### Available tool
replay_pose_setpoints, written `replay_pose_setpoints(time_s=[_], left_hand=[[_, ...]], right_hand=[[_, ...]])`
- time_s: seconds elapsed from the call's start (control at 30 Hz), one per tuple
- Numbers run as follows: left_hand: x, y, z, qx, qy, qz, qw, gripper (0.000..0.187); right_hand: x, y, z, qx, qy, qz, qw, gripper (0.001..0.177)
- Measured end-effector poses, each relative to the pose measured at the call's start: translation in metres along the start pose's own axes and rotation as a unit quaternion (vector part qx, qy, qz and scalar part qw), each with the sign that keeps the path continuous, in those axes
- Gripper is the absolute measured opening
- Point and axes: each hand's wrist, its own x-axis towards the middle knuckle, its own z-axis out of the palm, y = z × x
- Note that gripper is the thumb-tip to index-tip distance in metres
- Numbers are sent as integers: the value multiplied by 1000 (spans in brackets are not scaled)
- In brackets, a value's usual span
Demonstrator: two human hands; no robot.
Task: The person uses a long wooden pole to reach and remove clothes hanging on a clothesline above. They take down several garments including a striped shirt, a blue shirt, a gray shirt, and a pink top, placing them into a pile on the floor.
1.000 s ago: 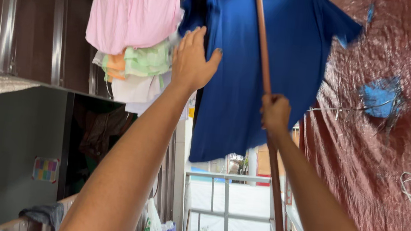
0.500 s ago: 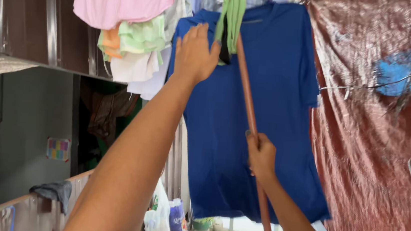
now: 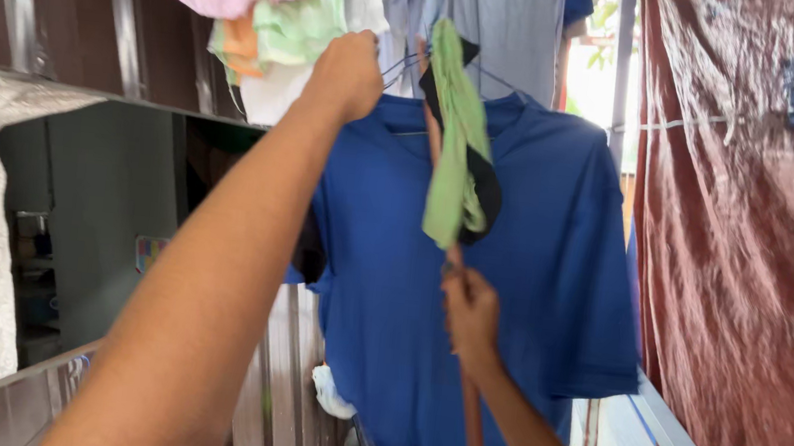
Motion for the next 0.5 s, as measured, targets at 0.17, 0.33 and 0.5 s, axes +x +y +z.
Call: replay_pose_setpoints(time_s=[0.17,0.33,0.5], left_hand=[[-12,-16,25,24,-74,90,993,40],[-33,-15,35,-32,-162,77,983,28],[-30,-22,27,-31,-267,81,960,24]], right_hand=[[-47,29,0,11,-18,44,999,37],[-83,35,-3,37,-57,60,996,38],[-105,32,-3,-2,-68,108,992,44]])
